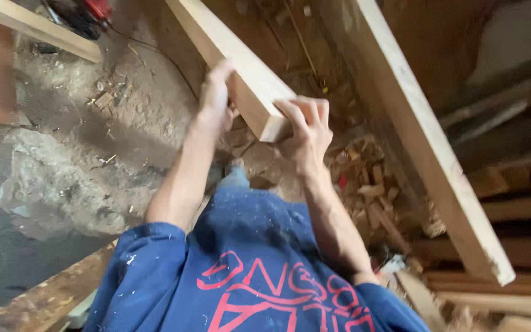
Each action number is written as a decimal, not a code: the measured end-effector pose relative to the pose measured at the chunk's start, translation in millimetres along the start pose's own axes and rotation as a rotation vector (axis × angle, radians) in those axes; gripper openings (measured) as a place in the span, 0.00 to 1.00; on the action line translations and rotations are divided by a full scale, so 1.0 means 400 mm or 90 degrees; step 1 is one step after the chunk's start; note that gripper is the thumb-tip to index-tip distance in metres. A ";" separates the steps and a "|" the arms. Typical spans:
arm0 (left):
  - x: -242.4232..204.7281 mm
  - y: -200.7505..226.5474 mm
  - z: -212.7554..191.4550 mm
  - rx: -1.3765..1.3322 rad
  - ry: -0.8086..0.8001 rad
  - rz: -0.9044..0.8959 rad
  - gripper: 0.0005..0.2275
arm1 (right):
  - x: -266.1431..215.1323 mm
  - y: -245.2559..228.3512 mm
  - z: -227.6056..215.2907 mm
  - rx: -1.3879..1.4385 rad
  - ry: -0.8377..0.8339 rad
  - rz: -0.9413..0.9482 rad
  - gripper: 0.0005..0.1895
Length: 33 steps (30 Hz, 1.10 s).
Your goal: The person measures a long wooden plank with a tape measure and marks it with a pencil. They then use a try square to draw perpendicular lines across the plank. The person handles the plank and tools throughout the process.
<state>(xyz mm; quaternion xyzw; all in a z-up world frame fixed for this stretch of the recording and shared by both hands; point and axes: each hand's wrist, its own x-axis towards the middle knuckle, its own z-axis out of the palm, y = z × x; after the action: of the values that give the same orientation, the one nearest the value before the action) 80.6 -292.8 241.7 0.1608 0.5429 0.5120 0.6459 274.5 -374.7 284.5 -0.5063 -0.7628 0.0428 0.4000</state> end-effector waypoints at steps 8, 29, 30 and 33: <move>0.241 0.001 -0.050 -0.021 -0.009 -0.066 0.30 | 0.028 0.077 -0.041 -0.030 0.058 -0.130 0.45; 0.736 -0.029 0.035 0.041 -0.025 -0.336 0.24 | 0.127 0.150 0.625 0.160 0.632 0.540 0.50; 0.713 -0.047 0.028 0.053 -0.032 -0.370 0.24 | 0.146 0.145 0.639 0.237 0.752 0.528 0.45; 0.627 -0.084 0.003 0.046 -0.089 -0.446 0.23 | 0.140 0.124 0.557 0.273 0.785 0.609 0.30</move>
<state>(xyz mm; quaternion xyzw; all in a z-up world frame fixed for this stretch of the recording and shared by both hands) 69.3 -96.9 81.7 0.0222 0.5376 0.2277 0.8116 156.2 -229.8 142.4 -0.6226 -0.0806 0.0679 0.7754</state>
